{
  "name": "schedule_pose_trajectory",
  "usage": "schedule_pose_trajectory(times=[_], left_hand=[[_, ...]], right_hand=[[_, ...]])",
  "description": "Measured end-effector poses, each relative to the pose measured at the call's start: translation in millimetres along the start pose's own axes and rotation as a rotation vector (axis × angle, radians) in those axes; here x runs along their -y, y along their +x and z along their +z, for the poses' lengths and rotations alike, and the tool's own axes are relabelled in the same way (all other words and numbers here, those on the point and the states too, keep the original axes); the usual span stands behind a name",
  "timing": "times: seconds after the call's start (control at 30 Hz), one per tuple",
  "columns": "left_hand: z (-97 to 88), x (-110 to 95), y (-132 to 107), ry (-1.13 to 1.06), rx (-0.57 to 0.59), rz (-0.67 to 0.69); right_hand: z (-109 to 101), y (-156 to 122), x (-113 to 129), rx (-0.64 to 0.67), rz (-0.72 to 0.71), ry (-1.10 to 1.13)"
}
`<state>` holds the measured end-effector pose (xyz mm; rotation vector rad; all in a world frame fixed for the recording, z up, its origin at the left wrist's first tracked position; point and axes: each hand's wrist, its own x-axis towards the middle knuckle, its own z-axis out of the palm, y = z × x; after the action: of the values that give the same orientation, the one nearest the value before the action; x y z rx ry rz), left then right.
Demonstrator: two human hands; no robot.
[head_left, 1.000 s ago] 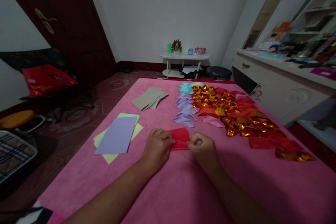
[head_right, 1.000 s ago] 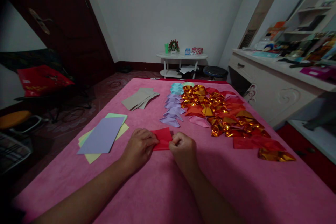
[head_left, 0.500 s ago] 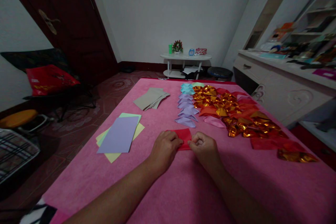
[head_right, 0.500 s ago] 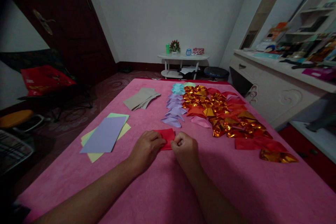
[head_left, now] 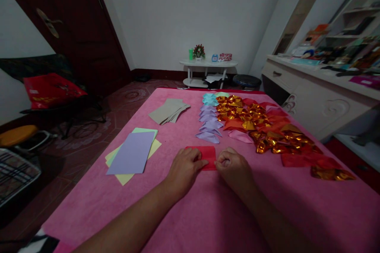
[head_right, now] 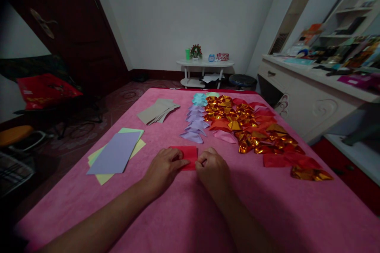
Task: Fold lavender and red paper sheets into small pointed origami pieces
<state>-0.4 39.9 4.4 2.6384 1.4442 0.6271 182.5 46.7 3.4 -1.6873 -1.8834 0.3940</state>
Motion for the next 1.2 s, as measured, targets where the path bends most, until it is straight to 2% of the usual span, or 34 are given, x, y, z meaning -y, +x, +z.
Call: schedule_pose_trajectory(times=[0.2, 0.33, 0.57, 0.77, 1.0, 1.2], left_hand=[[1.5, 1.8, -1.5, 0.001, -0.007, 0.003], [1.7, 2.1, -0.9, 0.004, -0.013, 0.003], [-0.2, 0.8, -0.9, -0.029, -0.018, 0.001], [3.4, 2.2, -1.4, -0.028, -0.031, 0.010], [-3.2, -0.3, -0.4, -0.050, -0.008, 0.011], [-2.6, 0.6, -7.7, -0.010, -0.056, 0.035]], right_hand=[[-4.6, -13.8, 7.1, 0.002, -0.180, -0.050], [-6.0, -18.7, 11.1, 0.066, -0.219, -0.148], [-7.2, -18.3, 9.0, 0.085, -0.127, -0.037], [-4.1, -13.3, 6.5, 0.023, -0.075, 0.041], [0.5, -4.7, 6.3, -0.018, -0.031, -0.052], [0.4, -7.1, 7.9, -0.028, -0.030, -0.090]])
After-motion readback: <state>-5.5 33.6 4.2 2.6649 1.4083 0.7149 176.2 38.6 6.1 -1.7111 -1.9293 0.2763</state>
